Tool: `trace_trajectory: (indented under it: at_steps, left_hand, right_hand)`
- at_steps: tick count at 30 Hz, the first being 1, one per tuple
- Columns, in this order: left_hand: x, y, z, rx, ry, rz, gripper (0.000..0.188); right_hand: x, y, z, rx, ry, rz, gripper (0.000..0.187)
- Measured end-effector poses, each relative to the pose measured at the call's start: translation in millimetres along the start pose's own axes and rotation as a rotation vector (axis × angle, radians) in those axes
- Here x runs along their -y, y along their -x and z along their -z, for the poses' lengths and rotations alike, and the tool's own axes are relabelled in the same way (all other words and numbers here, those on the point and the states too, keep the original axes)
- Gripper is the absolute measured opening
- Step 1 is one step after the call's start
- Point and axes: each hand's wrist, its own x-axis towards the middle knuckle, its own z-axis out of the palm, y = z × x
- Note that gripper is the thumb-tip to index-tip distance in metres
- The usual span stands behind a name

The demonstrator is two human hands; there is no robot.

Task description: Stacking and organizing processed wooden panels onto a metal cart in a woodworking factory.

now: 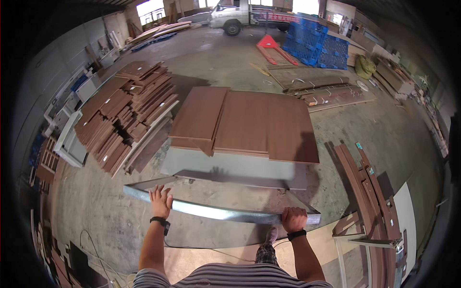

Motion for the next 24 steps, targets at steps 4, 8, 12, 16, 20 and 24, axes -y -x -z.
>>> trace_trajectory:
  at_steps: [4, 8, 12, 16, 20, 24]
  left_hand:
    - [-14.2, -24.4, -0.1, 0.046, 0.018, -0.075, 0.028]
    - [-53.1, -64.6, -15.8, 0.082, 0.035, -0.164, 0.021]
    - [-82.8, -95.7, -43.1, 0.056, -0.003, -0.196, 0.02]
    - [-122.6, -136.4, -77.9, 0.035, -0.031, -0.154, 0.021]
    - [-158.2, -189.9, -113.7, -0.006, -0.055, -0.105, 0.02]
    - [-194.8, -254.3, -141.2, -0.009, -0.106, -0.063, 0.019]
  right_hand:
    - [-35.3, -28.4, -8.2, 0.009, -0.019, 0.016, 0.023]
    - [-89.3, -67.7, -18.2, 0.005, -0.047, 0.011, 0.02]
    - [-145.0, -116.4, -29.0, 0.097, -0.019, 0.023, 0.019]
    - [-208.3, -168.9, -61.8, 0.066, -0.021, 0.053, 0.021]
    - [-272.2, -228.9, -107.6, 0.082, 0.045, 0.08, 0.022]
    - [-312.1, -303.0, -139.6, 0.067, 0.105, 0.042, 0.022]
